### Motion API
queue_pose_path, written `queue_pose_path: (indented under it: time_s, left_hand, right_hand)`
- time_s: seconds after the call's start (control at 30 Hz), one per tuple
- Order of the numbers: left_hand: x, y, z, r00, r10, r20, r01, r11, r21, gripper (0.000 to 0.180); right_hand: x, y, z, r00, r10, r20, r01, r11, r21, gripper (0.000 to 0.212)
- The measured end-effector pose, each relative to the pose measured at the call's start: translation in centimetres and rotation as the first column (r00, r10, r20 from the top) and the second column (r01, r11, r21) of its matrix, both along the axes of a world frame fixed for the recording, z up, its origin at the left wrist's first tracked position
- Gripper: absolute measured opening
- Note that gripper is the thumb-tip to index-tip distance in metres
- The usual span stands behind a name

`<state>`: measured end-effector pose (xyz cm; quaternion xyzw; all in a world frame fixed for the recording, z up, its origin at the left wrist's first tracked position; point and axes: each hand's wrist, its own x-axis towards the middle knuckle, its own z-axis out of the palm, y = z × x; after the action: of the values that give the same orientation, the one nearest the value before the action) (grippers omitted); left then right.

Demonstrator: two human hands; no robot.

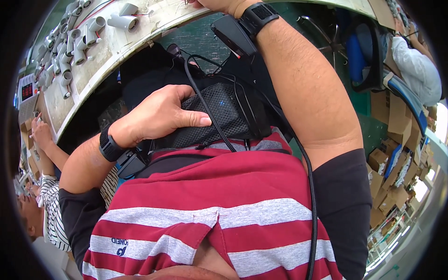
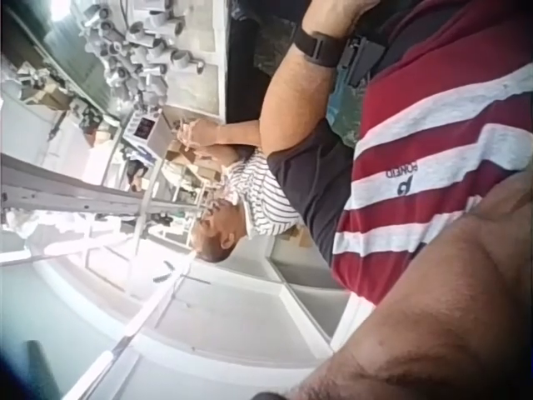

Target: The person tests plastic pipe fittings by touching a multimeter probe to the internal components of each fitting, setting them aside, and picking up new ones. After testing several fittings, the person reaches over to adjust a power supply unit and later presses a button on a device in their waist pouch.

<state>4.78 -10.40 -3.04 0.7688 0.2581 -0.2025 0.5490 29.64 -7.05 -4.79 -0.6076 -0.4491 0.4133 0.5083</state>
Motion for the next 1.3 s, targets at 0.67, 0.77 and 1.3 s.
queue_pose_path:
  time_s: [0.67,0.77,1.3]
  left_hand:
    - [0.7,0.2,0.1,1.000,-0.019,-0.008,0.019,1.000,-0.022,0.065]
    - [0.7,0.3,0.2,0.999,-0.031,-0.007,0.031,1.000,-0.003,0.064]
    - [1.7,1.2,-0.4,0.997,-0.078,-0.025,0.078,0.997,-0.011,0.063]
  right_hand:
    - [0.5,-0.6,0.6,0.998,-0.019,0.067,0.018,1.000,0.016,0.016]
    - [0.6,-0.4,0.1,0.995,-0.023,0.095,0.020,0.999,0.033,0.017]
    - [1.1,0.0,-0.5,0.953,-0.050,0.300,0.023,0.995,0.092,0.020]
